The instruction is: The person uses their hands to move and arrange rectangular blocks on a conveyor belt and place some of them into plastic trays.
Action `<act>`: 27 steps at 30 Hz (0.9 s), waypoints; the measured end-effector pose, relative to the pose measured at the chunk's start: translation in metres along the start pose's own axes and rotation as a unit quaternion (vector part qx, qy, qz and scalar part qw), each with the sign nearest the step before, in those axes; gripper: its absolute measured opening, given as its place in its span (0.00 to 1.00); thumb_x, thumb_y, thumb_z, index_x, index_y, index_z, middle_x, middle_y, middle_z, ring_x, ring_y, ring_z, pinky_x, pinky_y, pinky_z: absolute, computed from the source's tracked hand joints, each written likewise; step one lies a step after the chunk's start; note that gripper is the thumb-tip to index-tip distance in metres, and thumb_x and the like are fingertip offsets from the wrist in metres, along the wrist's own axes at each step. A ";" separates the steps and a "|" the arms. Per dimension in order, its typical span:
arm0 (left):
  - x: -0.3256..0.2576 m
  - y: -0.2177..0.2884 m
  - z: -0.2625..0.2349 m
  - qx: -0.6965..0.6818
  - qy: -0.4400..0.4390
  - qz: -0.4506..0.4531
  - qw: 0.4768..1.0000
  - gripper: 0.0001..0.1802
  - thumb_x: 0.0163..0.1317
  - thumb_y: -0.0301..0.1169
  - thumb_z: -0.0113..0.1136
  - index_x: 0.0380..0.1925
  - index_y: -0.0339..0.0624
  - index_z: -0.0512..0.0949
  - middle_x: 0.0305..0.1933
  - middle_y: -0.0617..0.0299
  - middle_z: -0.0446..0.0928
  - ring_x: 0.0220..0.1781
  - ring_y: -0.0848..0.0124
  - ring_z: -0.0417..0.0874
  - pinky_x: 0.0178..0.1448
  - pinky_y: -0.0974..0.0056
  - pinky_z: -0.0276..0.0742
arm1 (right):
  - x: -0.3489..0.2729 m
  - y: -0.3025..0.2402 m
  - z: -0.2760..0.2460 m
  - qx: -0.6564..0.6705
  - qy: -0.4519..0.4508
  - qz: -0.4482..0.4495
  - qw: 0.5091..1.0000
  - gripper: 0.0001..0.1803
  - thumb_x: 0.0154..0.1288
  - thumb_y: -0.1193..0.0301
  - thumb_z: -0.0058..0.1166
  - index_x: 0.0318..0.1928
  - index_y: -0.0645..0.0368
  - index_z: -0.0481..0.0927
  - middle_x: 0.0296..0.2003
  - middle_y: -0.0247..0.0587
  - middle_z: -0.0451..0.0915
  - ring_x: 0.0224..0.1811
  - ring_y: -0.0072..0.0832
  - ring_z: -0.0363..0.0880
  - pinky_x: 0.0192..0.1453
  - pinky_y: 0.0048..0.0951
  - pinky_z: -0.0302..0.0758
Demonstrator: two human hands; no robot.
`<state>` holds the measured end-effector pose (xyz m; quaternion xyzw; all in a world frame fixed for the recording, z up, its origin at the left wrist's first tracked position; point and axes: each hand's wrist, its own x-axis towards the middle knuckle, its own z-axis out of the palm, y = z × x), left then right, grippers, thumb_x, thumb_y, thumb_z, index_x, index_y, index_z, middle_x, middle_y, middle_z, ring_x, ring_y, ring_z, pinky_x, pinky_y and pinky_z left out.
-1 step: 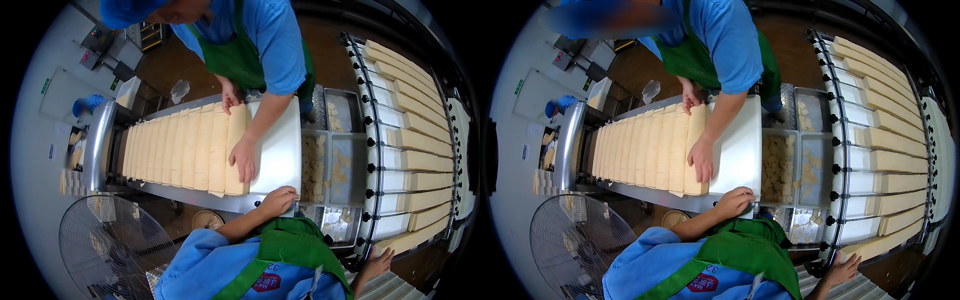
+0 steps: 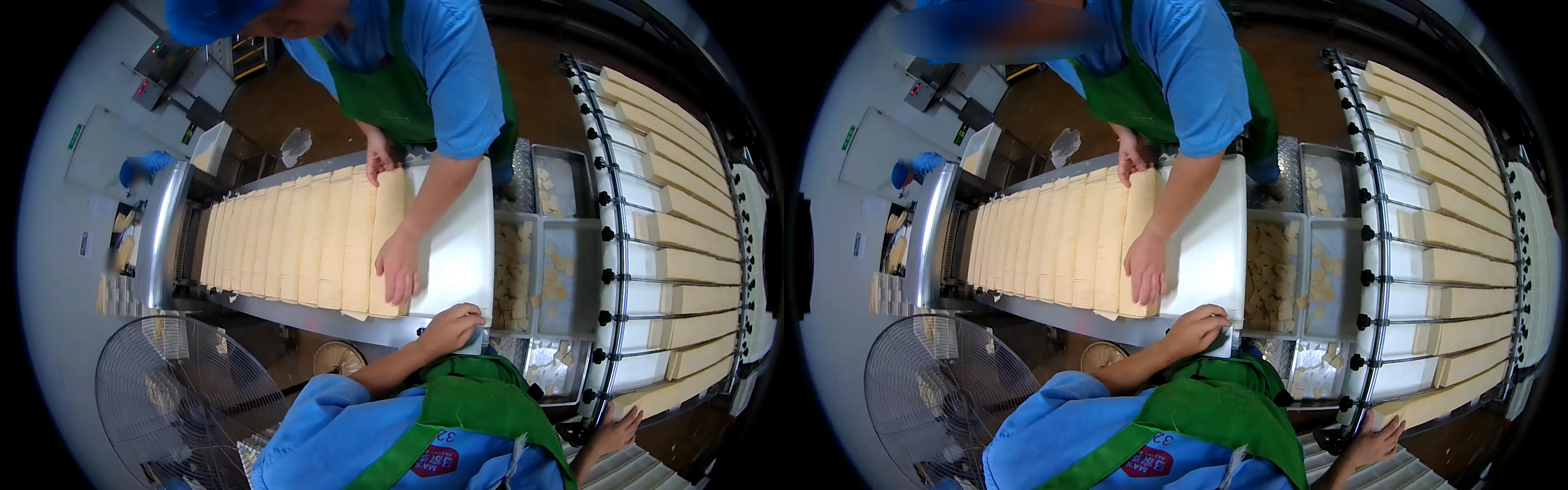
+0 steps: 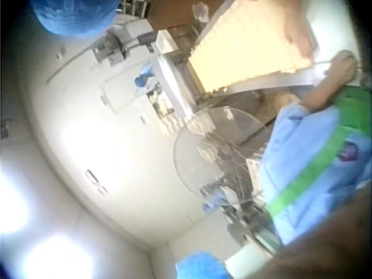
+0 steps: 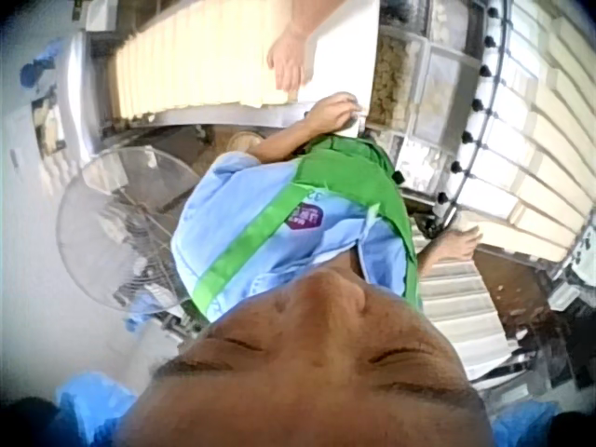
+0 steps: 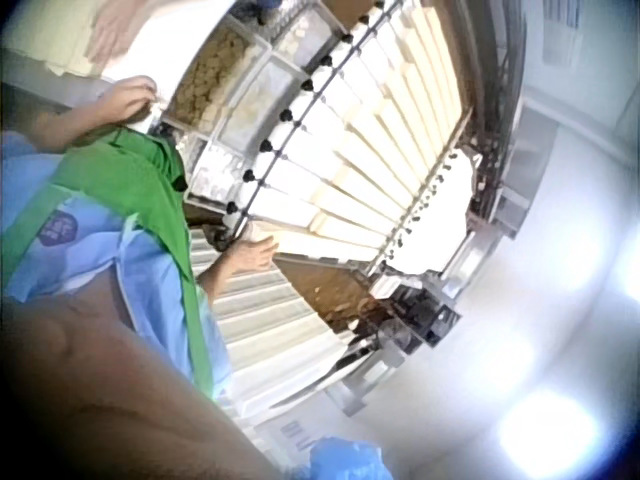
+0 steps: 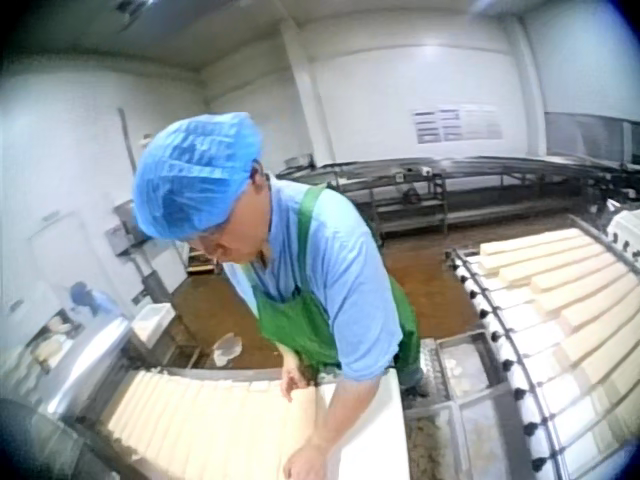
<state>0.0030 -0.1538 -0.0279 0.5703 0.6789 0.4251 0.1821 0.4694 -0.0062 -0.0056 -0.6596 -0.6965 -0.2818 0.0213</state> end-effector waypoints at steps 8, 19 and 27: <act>-0.055 -0.021 -0.046 0.123 0.261 -0.068 0.955 0.10 0.53 0.19 0.56 0.38 0.37 0.77 0.42 0.51 0.74 0.41 0.55 0.76 0.46 0.59 0.75 | -0.004 -0.031 -0.008 -0.091 -0.087 0.059 0.990 0.34 0.67 0.42 0.43 0.64 0.50 0.68 0.64 0.40 0.69 0.63 0.40 0.69 0.61 0.44 0.65; -0.098 -0.086 -0.073 0.093 0.349 -0.425 0.830 0.37 0.58 0.33 0.63 0.61 0.24 0.57 0.56 0.32 0.56 0.55 0.42 0.62 0.63 0.53 0.61 | 0.045 -0.362 -0.182 0.564 -0.038 -0.431 0.703 0.24 0.51 0.73 0.60 0.52 0.61 0.74 0.56 0.56 0.69 0.61 0.53 0.63 0.64 0.49 0.57; -0.075 -0.061 -0.102 0.049 0.241 -0.479 0.843 0.44 0.54 0.39 0.66 0.60 0.23 0.53 0.56 0.32 0.59 0.52 0.36 0.71 0.55 0.48 0.73 | 0.016 -0.615 -0.226 0.440 -0.128 -0.534 0.711 0.38 0.59 0.58 0.57 0.64 0.66 0.62 0.67 0.57 0.55 0.68 0.50 0.53 0.67 0.48 0.55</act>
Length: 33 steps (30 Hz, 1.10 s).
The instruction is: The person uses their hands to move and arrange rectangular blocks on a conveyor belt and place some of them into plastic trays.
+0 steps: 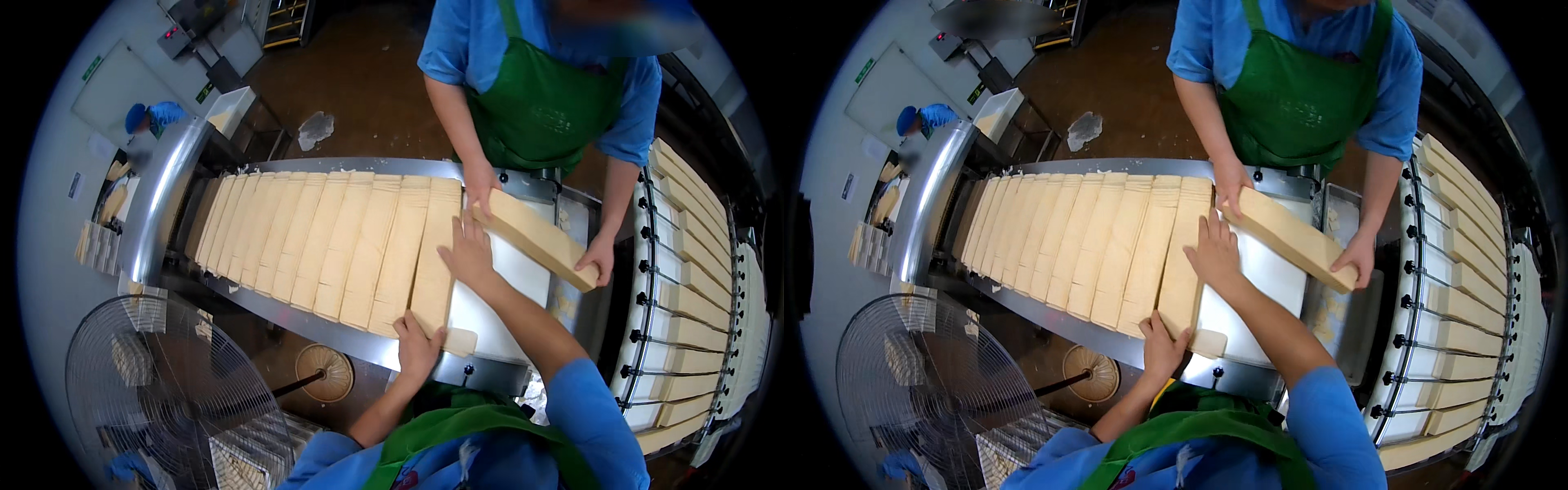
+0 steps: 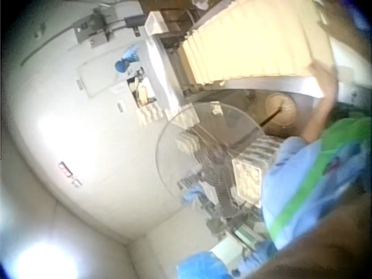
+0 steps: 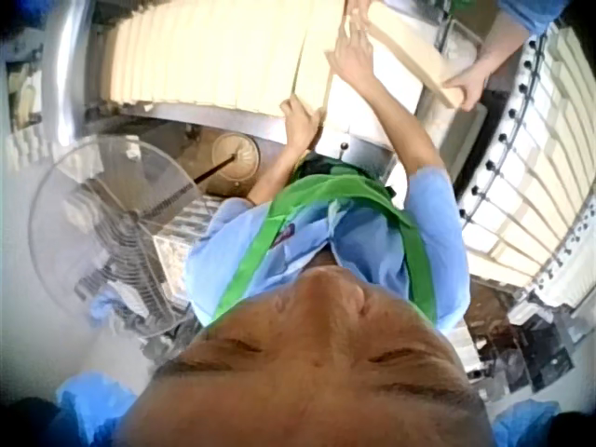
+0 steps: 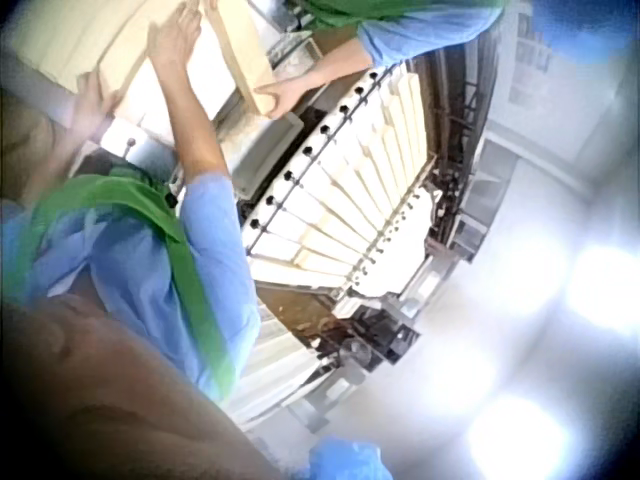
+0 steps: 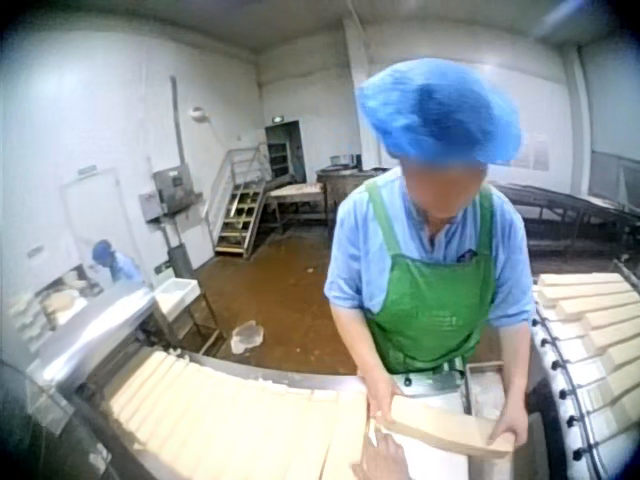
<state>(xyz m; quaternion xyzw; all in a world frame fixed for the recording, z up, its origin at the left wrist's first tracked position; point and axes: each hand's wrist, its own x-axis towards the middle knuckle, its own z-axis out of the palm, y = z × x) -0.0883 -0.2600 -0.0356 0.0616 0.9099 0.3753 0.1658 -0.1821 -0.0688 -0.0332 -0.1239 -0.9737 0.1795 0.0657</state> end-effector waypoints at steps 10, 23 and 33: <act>0.010 -0.006 0.009 0.113 -0.048 0.096 0.988 0.52 0.54 0.51 0.64 0.61 0.18 0.51 0.57 0.28 0.58 0.44 0.36 0.76 0.44 0.46 0.77 | 0.100 0.007 0.014 -0.059 -0.068 0.129 0.988 0.38 0.62 0.44 0.48 0.66 0.54 0.63 0.68 0.57 0.54 0.67 0.46 0.61 0.68 0.44 0.61; 0.021 0.062 0.041 0.123 -0.171 0.143 0.967 0.44 0.49 0.35 0.68 0.62 0.34 0.53 0.54 0.34 0.56 0.55 0.38 0.66 0.59 0.48 0.66 | -0.029 0.140 -0.081 0.137 0.058 0.489 0.860 0.50 0.47 0.53 0.64 0.66 0.58 0.52 0.72 0.57 0.35 0.68 0.56 0.57 0.63 0.51 0.67; -0.078 0.165 0.116 -0.007 -0.223 0.515 0.828 0.41 0.45 0.22 0.65 0.63 0.42 0.62 0.62 0.38 0.54 0.61 0.43 0.63 0.64 0.53 0.64 | -0.351 0.214 -0.207 0.173 0.442 0.590 0.652 0.43 0.55 0.54 0.59 0.62 0.67 0.57 0.57 0.61 0.62 0.54 0.55 0.72 0.57 0.45 0.73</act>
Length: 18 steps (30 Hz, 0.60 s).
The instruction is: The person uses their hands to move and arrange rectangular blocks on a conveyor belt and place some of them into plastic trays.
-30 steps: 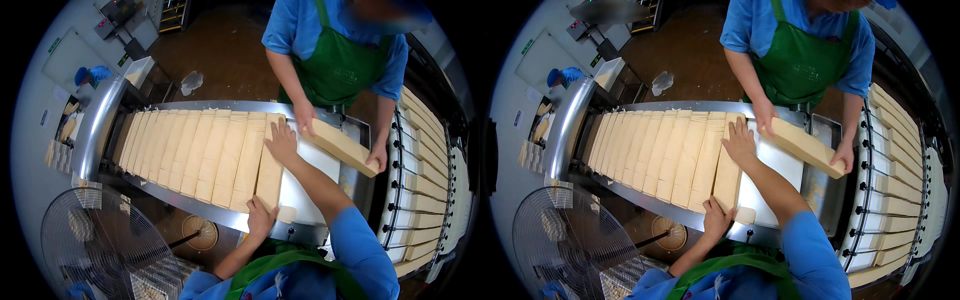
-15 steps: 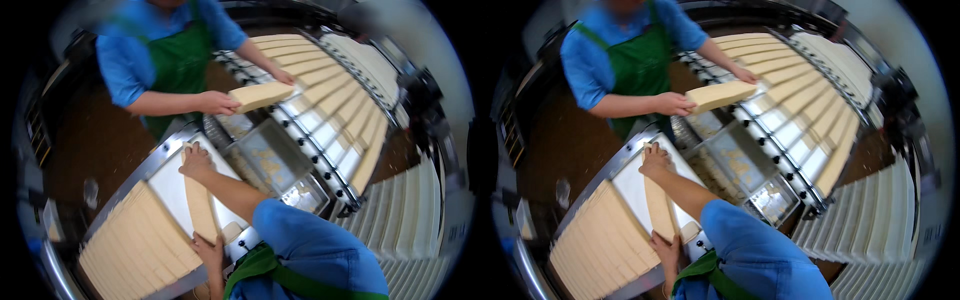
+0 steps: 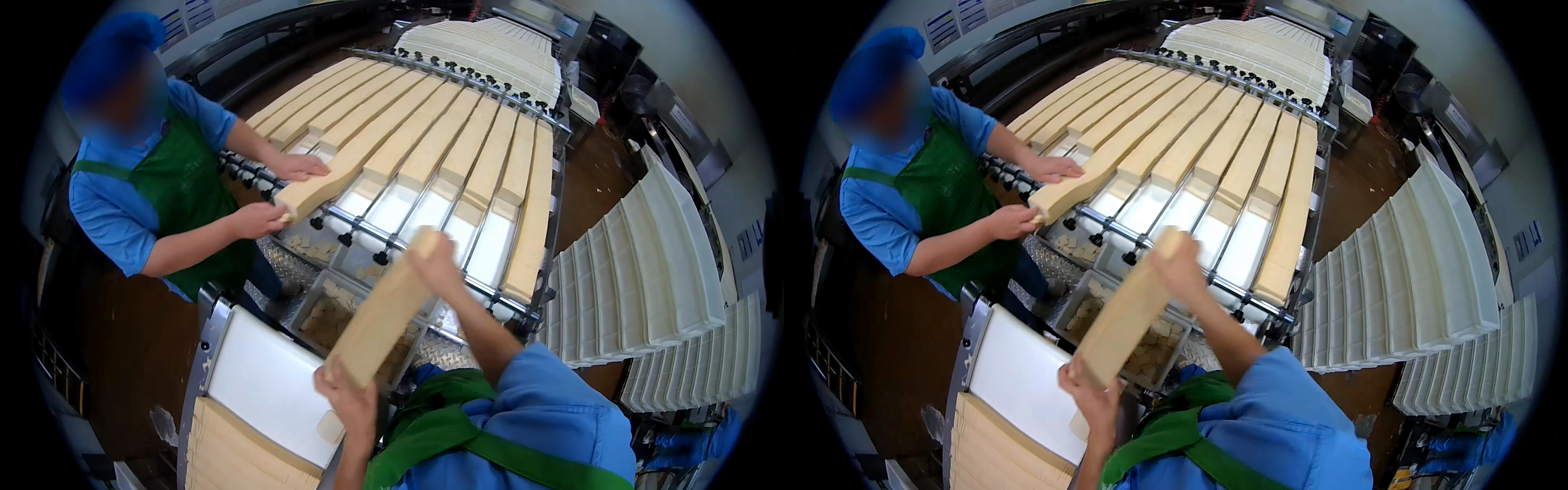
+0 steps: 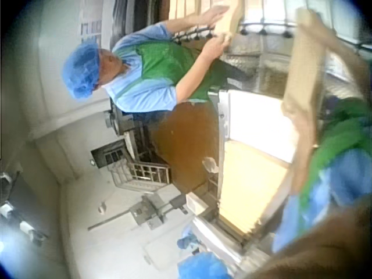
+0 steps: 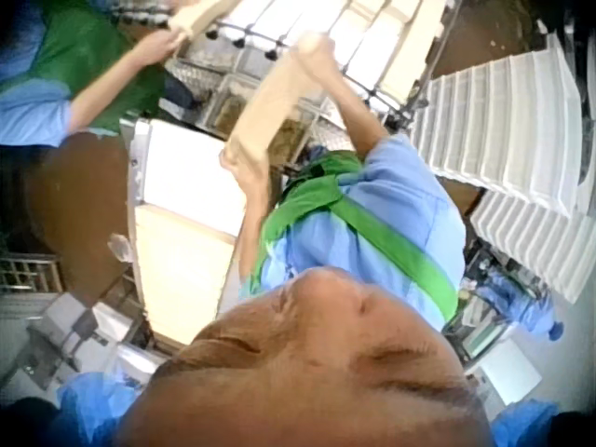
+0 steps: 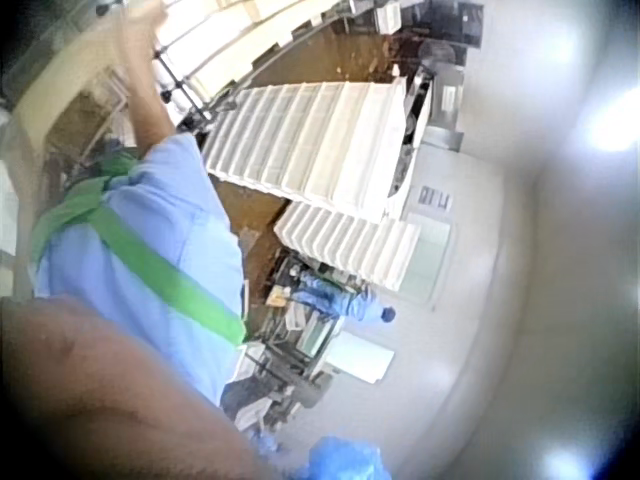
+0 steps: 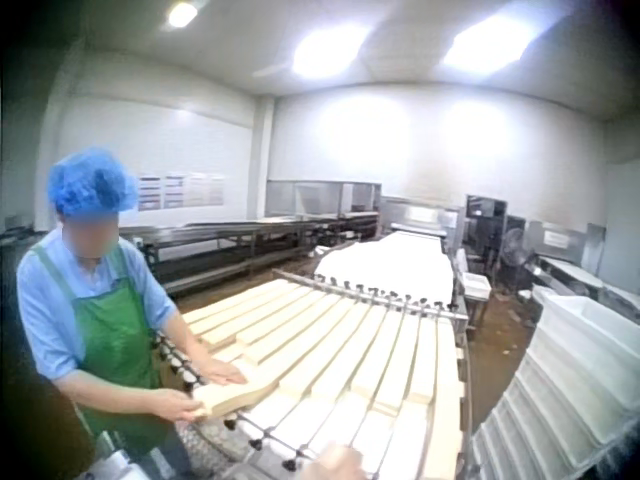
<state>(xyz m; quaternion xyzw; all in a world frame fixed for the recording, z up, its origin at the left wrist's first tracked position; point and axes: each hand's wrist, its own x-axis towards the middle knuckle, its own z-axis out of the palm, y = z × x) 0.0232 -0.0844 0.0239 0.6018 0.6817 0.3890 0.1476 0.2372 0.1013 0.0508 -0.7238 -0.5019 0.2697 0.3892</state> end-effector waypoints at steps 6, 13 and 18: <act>0.017 0.097 0.060 -0.110 -0.208 0.115 0.965 0.44 0.45 0.30 0.74 0.63 0.43 0.63 0.62 0.42 0.56 0.57 0.49 0.69 0.57 0.56 0.72 | 0.095 0.095 -0.129 -0.261 -0.015 0.120 0.958 0.34 0.61 0.48 0.42 0.55 0.67 0.71 0.53 0.62 0.74 0.55 0.54 0.70 0.61 0.51 0.65; 0.022 0.133 0.097 -0.142 -0.329 0.132 0.924 0.37 0.52 0.30 0.68 0.62 0.41 0.63 0.62 0.45 0.55 0.56 0.49 0.70 0.55 0.55 0.74 | 0.159 0.123 -0.142 -0.374 -0.096 0.062 0.920 0.31 0.64 0.55 0.31 0.52 0.66 0.76 0.56 0.57 0.74 0.64 0.51 0.62 0.67 0.50 0.50; 0.033 0.139 0.118 -0.135 -0.319 0.105 0.932 0.34 0.55 0.30 0.63 0.62 0.41 0.63 0.63 0.43 0.54 0.58 0.47 0.69 0.57 0.55 0.73 | 0.174 0.141 -0.147 -0.371 -0.071 0.071 0.923 0.32 0.64 0.57 0.32 0.60 0.66 0.69 0.66 0.57 0.61 0.68 0.47 0.58 0.69 0.51 0.49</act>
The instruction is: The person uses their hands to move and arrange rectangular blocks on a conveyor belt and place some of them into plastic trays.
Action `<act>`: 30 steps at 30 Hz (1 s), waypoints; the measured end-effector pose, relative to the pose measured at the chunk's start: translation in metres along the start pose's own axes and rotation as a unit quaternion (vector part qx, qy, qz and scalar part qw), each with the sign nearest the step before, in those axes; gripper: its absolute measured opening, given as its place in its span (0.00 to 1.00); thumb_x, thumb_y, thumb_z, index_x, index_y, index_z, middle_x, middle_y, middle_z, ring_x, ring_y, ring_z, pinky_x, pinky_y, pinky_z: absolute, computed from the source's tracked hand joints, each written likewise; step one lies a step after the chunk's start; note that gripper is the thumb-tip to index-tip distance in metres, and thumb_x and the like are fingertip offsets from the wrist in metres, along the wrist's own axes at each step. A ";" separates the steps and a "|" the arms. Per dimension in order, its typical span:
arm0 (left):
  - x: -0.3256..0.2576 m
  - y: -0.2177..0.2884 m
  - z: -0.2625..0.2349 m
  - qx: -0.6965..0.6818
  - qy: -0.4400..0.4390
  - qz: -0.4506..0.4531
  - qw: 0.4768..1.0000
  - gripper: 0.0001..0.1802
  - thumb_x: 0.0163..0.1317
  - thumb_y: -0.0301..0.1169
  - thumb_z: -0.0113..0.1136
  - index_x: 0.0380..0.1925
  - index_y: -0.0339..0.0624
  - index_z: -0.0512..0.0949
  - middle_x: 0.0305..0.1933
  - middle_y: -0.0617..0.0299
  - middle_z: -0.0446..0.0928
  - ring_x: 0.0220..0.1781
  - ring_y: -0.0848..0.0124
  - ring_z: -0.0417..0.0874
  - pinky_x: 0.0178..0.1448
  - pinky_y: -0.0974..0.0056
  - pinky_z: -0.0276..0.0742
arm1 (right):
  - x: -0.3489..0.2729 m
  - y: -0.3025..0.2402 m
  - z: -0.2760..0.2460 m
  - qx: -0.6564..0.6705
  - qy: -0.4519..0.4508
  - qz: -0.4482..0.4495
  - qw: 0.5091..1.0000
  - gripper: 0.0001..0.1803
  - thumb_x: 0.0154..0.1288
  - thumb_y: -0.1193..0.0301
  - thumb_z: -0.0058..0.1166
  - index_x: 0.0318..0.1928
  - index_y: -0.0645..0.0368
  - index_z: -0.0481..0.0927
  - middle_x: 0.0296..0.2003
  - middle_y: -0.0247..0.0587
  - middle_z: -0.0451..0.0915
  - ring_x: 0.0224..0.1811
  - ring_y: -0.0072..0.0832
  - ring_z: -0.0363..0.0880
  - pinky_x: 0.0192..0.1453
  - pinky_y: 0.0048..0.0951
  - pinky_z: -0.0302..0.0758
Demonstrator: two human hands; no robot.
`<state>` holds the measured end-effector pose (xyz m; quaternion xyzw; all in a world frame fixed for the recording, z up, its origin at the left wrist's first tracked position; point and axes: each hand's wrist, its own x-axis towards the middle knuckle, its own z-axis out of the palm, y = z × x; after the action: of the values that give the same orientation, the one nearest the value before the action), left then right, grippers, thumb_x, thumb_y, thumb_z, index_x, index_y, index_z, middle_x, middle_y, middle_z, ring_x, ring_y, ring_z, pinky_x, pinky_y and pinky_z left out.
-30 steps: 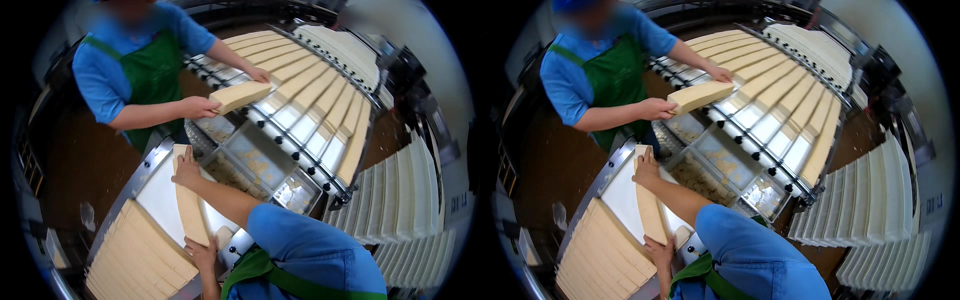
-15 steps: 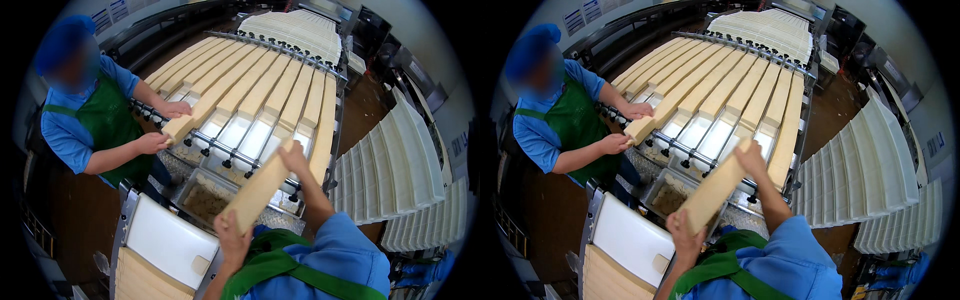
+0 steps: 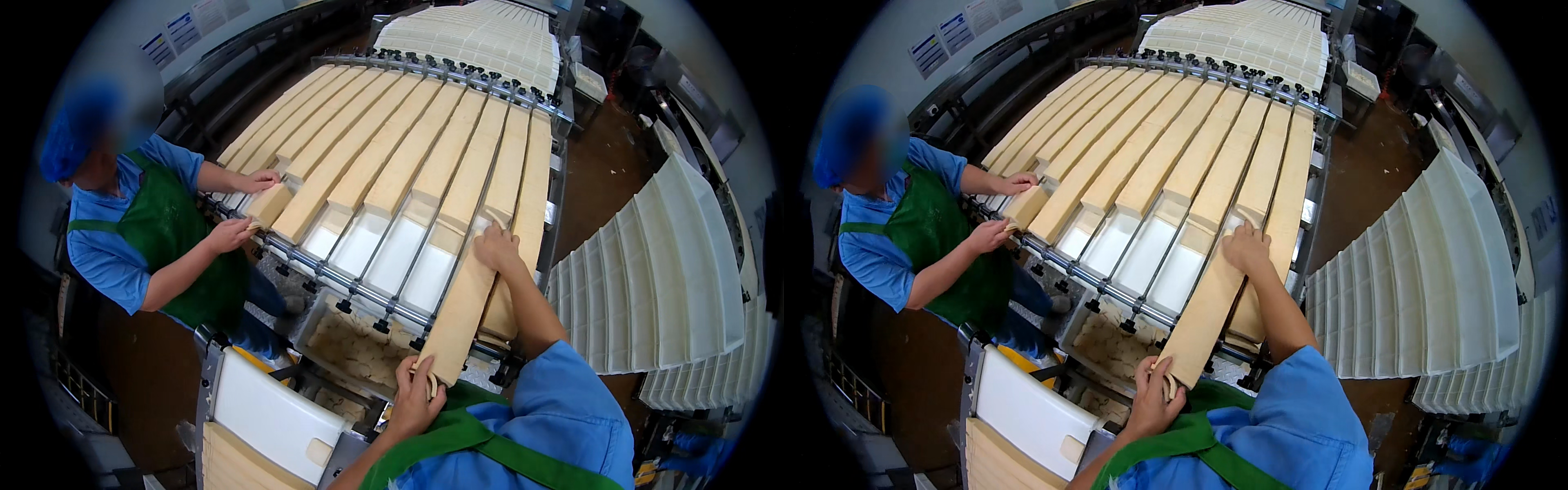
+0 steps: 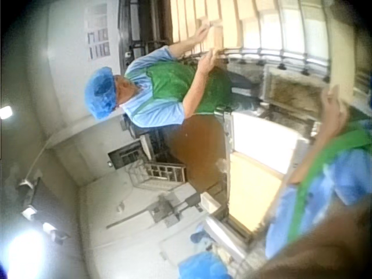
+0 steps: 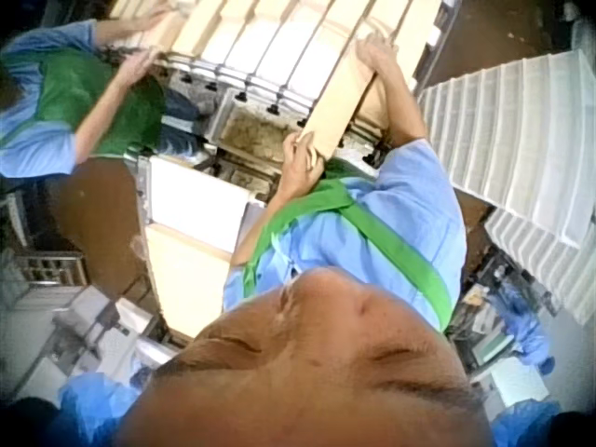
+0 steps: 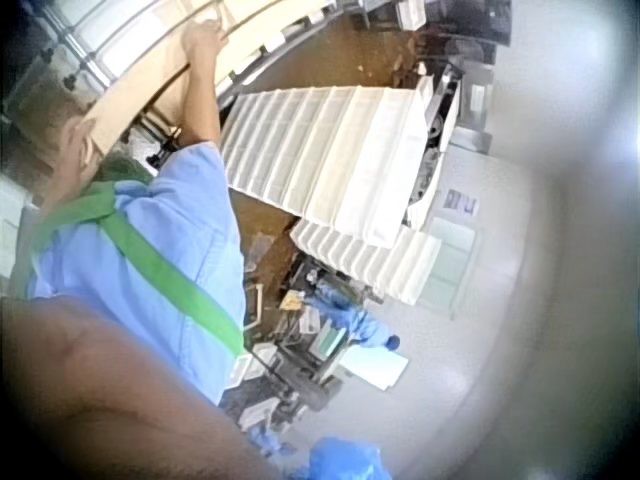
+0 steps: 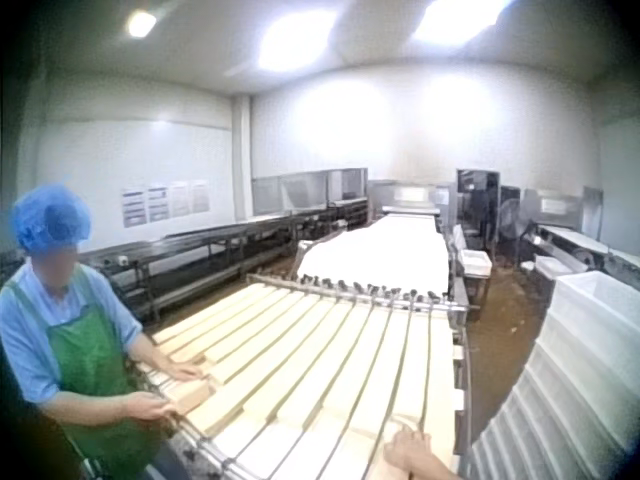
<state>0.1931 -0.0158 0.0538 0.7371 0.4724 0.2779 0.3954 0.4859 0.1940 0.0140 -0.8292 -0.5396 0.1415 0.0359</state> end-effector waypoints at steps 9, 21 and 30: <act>0.075 -0.009 0.041 -0.003 -0.018 0.023 1.000 0.31 0.59 0.24 0.57 0.63 0.41 0.61 0.64 0.41 0.51 0.50 0.47 0.74 0.53 0.55 0.74 | -0.048 -0.015 0.014 0.001 0.214 -0.107 0.971 0.30 0.56 0.69 0.50 0.61 0.62 0.67 0.64 0.53 0.62 0.67 0.48 0.55 0.64 0.58 0.50; 0.034 -0.046 -0.003 -0.099 0.145 -0.019 0.984 0.33 0.53 0.21 0.49 0.63 0.39 0.61 0.64 0.44 0.56 0.65 0.47 0.63 0.67 0.58 0.62 | -0.174 -0.023 0.010 0.007 0.092 -0.469 0.878 0.14 0.54 0.73 0.55 0.42 0.44 0.83 0.62 0.40 0.68 0.65 0.43 0.62 0.65 0.52 0.50; -0.047 -0.108 -0.027 -0.043 0.352 -0.211 0.911 0.34 0.58 0.23 0.54 0.66 0.42 0.57 0.68 0.43 0.50 0.67 0.48 0.59 0.59 0.60 0.69 | -0.172 -0.023 0.021 -0.010 0.107 -0.496 0.862 0.11 0.54 0.73 0.52 0.37 0.55 0.86 0.66 0.47 0.64 0.65 0.49 0.62 0.63 0.48 0.57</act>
<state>0.1022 -0.0245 -0.0248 0.4568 0.7134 0.4491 0.2840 0.3953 0.0461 0.0323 -0.4626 -0.8736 0.0105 0.1507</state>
